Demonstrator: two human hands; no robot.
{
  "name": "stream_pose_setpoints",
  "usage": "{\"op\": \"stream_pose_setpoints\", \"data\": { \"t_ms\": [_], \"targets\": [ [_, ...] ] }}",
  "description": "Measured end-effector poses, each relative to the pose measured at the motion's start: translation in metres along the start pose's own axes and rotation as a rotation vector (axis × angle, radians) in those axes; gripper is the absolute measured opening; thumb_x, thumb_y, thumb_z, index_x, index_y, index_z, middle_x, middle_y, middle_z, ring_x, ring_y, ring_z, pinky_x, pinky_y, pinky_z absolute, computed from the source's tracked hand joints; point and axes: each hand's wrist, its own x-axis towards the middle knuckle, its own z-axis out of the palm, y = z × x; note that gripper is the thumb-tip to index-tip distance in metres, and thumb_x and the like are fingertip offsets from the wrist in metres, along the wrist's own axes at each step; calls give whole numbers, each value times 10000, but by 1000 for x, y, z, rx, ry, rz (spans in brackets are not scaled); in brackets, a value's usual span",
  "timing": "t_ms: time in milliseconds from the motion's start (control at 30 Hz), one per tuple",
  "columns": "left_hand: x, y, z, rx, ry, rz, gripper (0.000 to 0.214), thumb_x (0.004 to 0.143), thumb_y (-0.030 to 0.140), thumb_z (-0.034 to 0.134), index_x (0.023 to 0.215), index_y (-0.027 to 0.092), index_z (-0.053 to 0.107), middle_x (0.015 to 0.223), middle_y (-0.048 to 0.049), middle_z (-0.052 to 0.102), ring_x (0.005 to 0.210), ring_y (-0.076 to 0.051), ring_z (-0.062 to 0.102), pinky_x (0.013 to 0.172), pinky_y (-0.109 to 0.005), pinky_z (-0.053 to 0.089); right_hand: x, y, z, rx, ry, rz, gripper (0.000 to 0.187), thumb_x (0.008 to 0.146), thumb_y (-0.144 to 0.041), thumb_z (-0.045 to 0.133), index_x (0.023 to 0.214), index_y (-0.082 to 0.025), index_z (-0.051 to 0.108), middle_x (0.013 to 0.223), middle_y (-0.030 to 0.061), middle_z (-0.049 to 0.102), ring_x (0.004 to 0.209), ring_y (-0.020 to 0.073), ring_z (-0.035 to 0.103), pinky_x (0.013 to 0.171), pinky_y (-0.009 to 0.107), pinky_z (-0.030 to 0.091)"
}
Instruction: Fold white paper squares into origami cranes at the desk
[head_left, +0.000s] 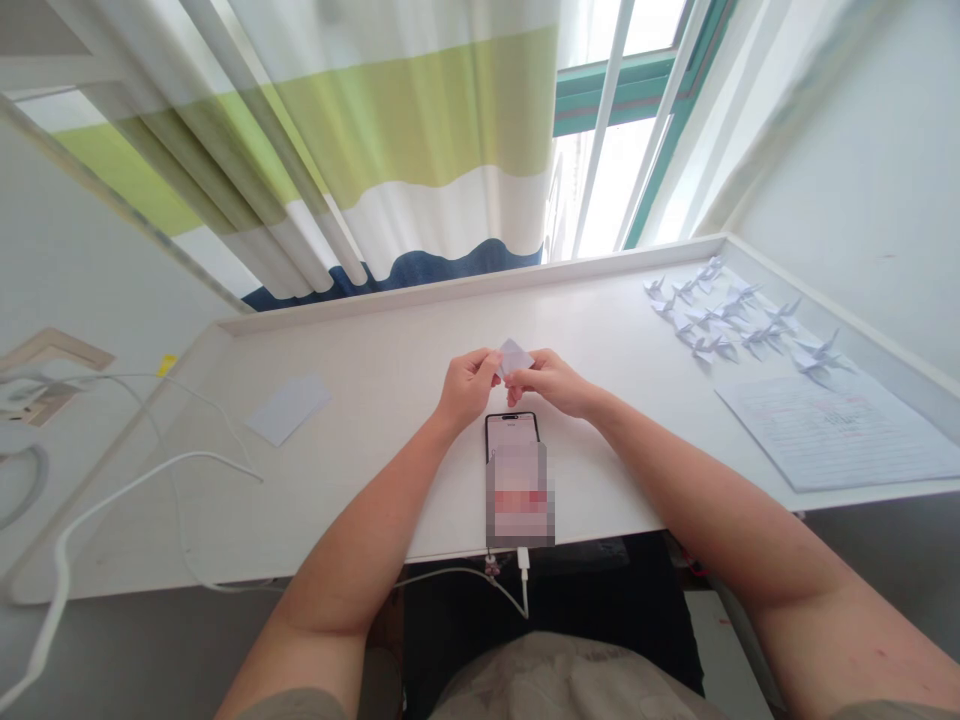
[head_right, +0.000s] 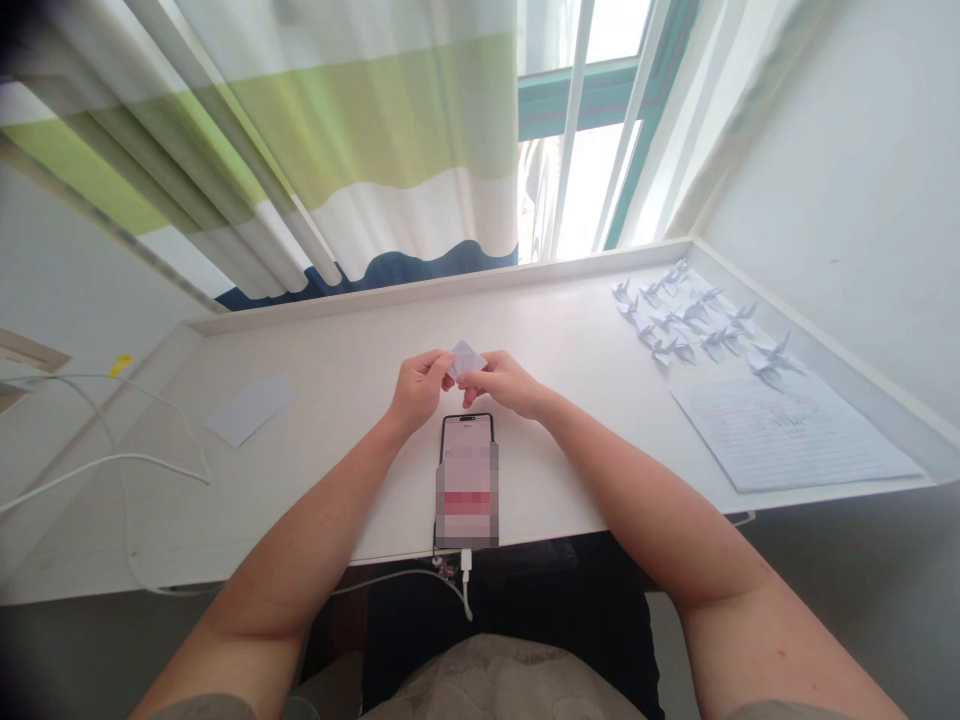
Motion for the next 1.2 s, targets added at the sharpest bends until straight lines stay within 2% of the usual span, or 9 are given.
{"op": "stream_pose_setpoints", "data": {
  "t_ms": [100, 233, 400, 500, 767, 900, 1033, 1133, 1200],
  "targets": [
    [-1, 0, -1, 81, 16, 34, 507, 971, 577, 657, 625, 211, 610, 570, 15, 549, 557, -126, 495, 579, -290, 416, 1, 1, -3, 22, 38, -16, 296, 791, -470, 855, 772, -182, 792, 738, 45, 755, 665, 173, 682, 756, 378, 614],
    [0, -3, -2, 76, 5, 15, 556, 951, 672, 680, 650, 208, 620, 579, 1, 598, 557, -131, 546, 573, -285, 441, 3, 1, -7, 51, 195, -117, 417, 799, -589, 862, 735, -195, 740, 759, 53, 755, 676, 174, 679, 732, 371, 604],
    [0, -7, 3, -123, -75, -142, 606, 885, 770, 713, 798, 171, 722, 722, -63, 733, 599, -164, 678, 575, -301, 527, 4, -2, -8, -19, 324, -189, 443, 766, -603, 895, 721, -204, 709, 682, 36, 728, 618, 168, 652, 649, 351, 569],
    [-1, -7, 5, -171, -151, -229, 583, 851, 727, 784, 841, 145, 748, 791, -96, 781, 648, -180, 725, 598, -300, 546, 3, -3, -7, -28, 373, -200, 425, 767, -577, 894, 708, -203, 700, 648, 26, 720, 588, 158, 639, 614, 331, 552],
    [-4, -3, 6, -165, -157, -220, 480, 875, 610, 812, 844, 136, 746, 771, -89, 786, 665, -166, 719, 644, -299, 540, 5, 1, -10, -7, 370, -162, 469, 706, -589, 947, 704, -206, 675, 647, 18, 728, 578, 156, 656, 574, 308, 528],
    [-3, -3, 5, -157, -167, -222, 478, 867, 607, 818, 847, 134, 748, 756, -84, 781, 649, -164, 713, 652, -305, 537, 6, 3, -11, 35, 329, -153, 497, 684, -616, 962, 737, -203, 690, 689, 26, 745, 616, 170, 687, 643, 350, 594],
    [-3, -2, 4, -153, -145, -226, 475, 871, 605, 816, 846, 135, 751, 753, -89, 787, 654, -173, 723, 663, -313, 545, 6, 2, -10, 56, 319, -194, 461, 728, -594, 939, 853, -198, 738, 774, 33, 767, 657, 187, 717, 711, 405, 643],
    [-3, -2, 2, -157, -127, -239, 473, 882, 605, 805, 831, 138, 753, 783, -105, 803, 669, -186, 736, 669, -323, 556, 5, 2, -11, -7, 346, -261, 428, 780, -543, 908, 1010, -215, 758, 813, 14, 760, 662, 186, 722, 707, 409, 641],
    [-3, -1, 1, -170, -132, -261, 457, 887, 588, 804, 846, 135, 770, 801, -115, 812, 679, -195, 745, 667, -326, 560, 6, 3, -12, -68, 338, -291, 388, 816, -525, 880, 1018, -215, 762, 822, 16, 745, 705, 191, 731, 715, 402, 637]
  ]
}}
